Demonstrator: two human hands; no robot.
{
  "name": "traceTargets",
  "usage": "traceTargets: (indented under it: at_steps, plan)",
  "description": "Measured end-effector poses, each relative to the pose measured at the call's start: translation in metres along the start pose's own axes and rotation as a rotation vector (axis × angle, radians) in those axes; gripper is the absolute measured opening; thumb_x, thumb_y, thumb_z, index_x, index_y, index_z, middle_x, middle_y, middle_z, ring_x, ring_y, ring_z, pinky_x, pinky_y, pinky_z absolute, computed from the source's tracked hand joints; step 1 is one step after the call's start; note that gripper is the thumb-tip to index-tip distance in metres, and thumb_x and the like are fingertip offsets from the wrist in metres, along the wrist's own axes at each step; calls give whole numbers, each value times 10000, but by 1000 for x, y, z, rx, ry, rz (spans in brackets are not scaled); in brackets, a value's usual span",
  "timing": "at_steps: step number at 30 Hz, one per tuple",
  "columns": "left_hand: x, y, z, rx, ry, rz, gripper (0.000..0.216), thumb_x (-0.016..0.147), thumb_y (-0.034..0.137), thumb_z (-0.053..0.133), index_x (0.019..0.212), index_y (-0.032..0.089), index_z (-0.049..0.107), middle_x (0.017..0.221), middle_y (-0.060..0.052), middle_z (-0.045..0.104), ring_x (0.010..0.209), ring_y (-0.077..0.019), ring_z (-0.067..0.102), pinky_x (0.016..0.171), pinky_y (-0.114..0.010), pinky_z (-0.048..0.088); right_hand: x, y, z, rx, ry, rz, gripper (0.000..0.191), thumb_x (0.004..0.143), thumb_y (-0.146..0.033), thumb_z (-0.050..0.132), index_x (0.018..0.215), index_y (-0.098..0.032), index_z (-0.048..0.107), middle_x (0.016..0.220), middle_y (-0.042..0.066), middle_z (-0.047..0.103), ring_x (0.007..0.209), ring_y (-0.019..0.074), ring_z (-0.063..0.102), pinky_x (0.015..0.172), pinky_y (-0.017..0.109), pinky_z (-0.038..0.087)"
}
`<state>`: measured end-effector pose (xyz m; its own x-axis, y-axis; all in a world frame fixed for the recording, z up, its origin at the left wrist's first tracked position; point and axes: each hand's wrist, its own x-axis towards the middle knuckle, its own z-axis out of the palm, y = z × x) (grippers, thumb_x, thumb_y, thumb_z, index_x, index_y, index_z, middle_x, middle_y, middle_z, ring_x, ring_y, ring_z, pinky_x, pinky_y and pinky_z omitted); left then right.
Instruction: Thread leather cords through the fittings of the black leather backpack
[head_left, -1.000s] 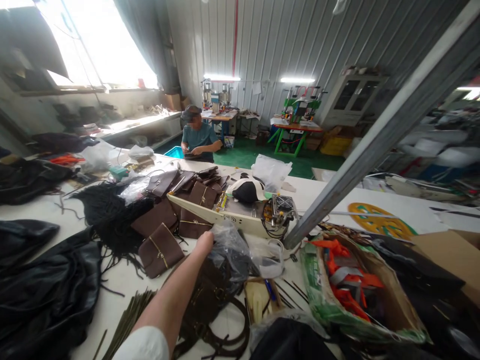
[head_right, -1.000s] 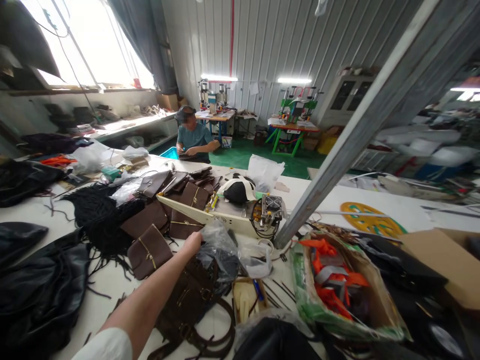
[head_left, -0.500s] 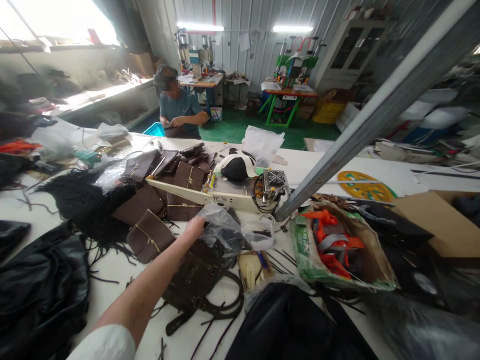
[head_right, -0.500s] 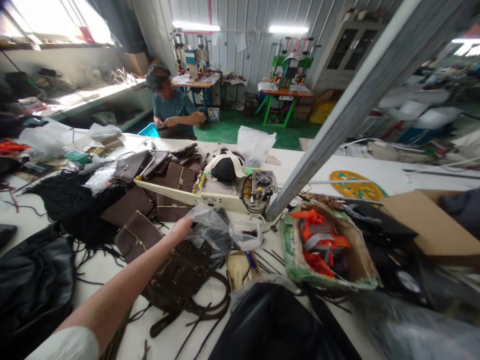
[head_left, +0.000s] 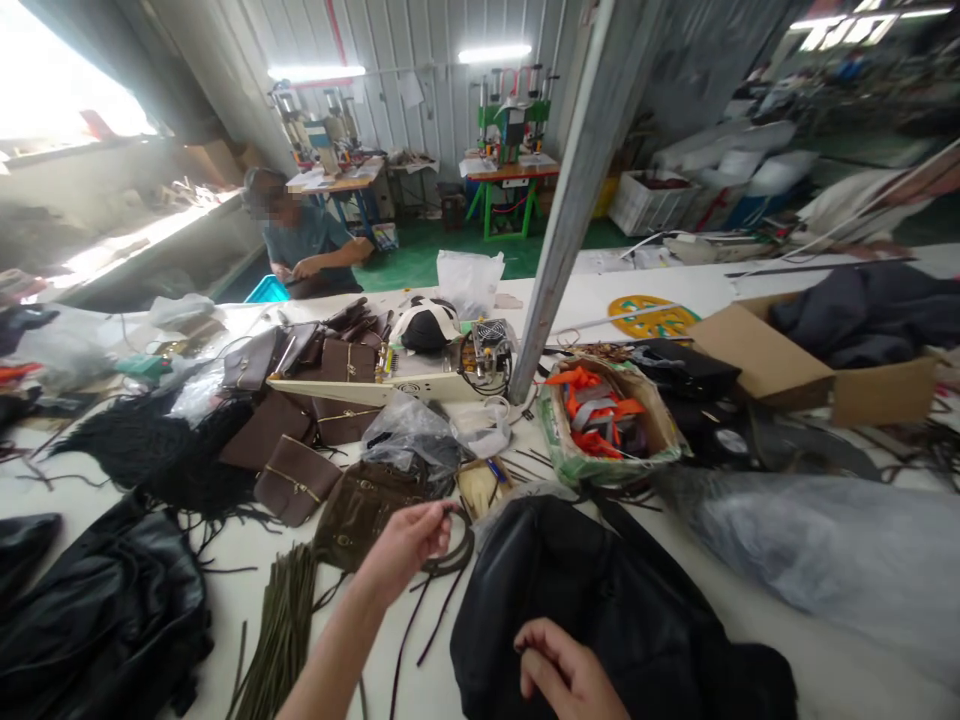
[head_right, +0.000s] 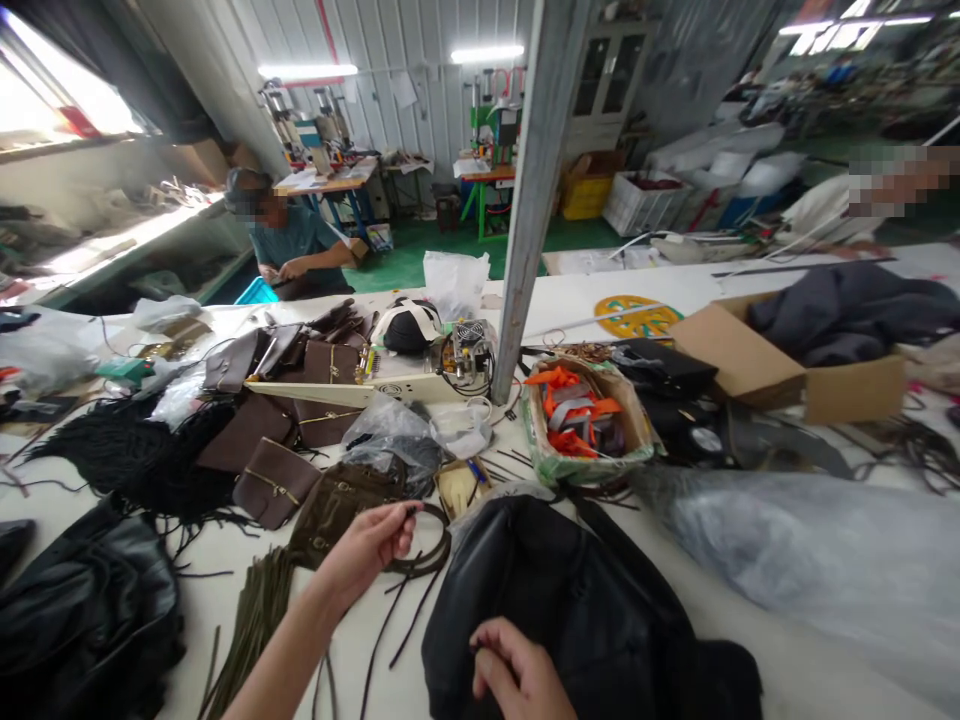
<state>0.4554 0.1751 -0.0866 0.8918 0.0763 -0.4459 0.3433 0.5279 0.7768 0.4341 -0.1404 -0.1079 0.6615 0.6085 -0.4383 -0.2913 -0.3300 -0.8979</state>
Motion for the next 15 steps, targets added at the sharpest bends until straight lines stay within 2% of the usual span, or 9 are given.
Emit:
traceTargets:
  at_steps: [3,6,8,11,13,15]
  plan:
    - [-66,-46,50,-226,-84,-126,480,916,413,887,1207,44,789,930,-94,662,720,-93,604,686,-195,527,-15,-27,5,87,154,-122,402,1081,-613,552,1124,-233,677,824,-3,615,798,186,589,792,315,491]
    - [-110,-70,82,-248,-28,-147,482,894,361,910,1242,51,785,983,-132,718,759,-126,664,724,-227,575,-29,-46,8,158,230,-197,404,1064,-586,622,1261,-237,669,942,20,675,881,199,648,836,312,526]
    - [-131,-76,96,-167,21,-125,560,856,368,943,1289,61,765,1017,-159,755,803,-170,714,754,-263,603,-38,-54,7,179,194,-230,408,1052,-557,665,1306,-239,688,1026,44,727,945,217,695,871,320,552]
    - [-151,-79,111,-26,84,-53,642,807,414,975,1297,73,738,966,-152,781,774,-203,737,719,-294,614,-53,-61,5,103,136,-307,303,1055,-503,683,1138,-232,789,957,41,744,890,210,708,818,309,557]
    - [-160,-79,119,38,122,-1,654,781,443,986,1252,69,729,870,-131,780,718,-206,729,679,-300,610,-63,-63,3,37,158,-373,261,1060,-460,685,1030,-234,813,917,33,736,861,198,700,782,295,547]
    - [-168,-80,129,63,181,49,654,775,464,982,1229,71,724,825,-121,780,709,-209,729,678,-304,614,-73,-60,2,5,208,-451,209,1068,-407,682,1037,-245,809,938,32,741,870,192,706,781,287,554]
